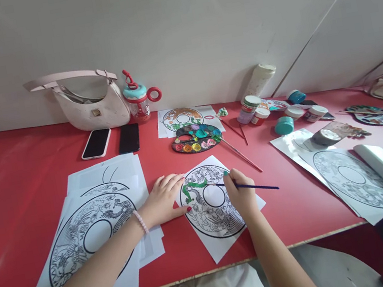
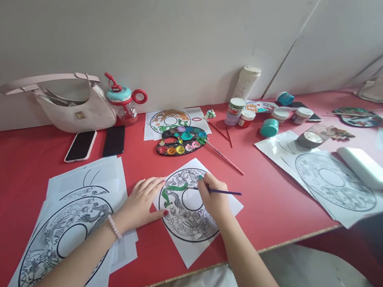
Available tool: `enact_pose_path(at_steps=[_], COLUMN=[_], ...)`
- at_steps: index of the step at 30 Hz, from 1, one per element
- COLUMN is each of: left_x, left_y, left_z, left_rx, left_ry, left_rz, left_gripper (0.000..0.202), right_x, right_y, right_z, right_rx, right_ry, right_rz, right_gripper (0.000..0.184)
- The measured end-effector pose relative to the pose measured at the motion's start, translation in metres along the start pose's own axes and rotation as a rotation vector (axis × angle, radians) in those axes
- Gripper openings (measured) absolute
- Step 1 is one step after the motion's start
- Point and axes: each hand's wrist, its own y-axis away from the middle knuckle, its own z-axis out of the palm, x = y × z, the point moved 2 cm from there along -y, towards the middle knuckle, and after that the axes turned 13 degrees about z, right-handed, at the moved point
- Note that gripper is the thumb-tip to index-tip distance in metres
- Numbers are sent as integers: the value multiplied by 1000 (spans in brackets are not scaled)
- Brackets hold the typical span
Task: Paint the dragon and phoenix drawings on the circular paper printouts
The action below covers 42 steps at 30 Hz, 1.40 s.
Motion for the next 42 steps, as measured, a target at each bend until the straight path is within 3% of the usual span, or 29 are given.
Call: enact_pose_path(at_steps=[9,12,16,19,23,32,39,42], left_x=[0,-2,-4,-4,-4,-5,-4,-4], left_y=[0,2,4,5,6,8,8,8], left_z=[-1,-1,0,1,2,4,2,1], left_rx=[32,76,106,94,93,85,65,49], left_ry=[41,76,106,94,80,63,69,80], left_rz=[-3,-5,-5,-18,-24,-11,-21,-24], left_gripper=[82,84,80,76,78,80,79,79], right_x=[-4,-12,-15,-11,-6,2,-3,-7], right_y=[-8,-39,-102,-141,-167,-182,-179,-175], right_z=[-7,-18,-26,-22,-7,10,5,-3], right_rx=[91,78,74,81,57,47,49,121], right_ry=[-51,-55,49,83,118,246,226,114], right_rz=[-25,-63,-107,-121,-173,-197,-224,-244], right_gripper=[37,33,28,30,33,40,42,41])
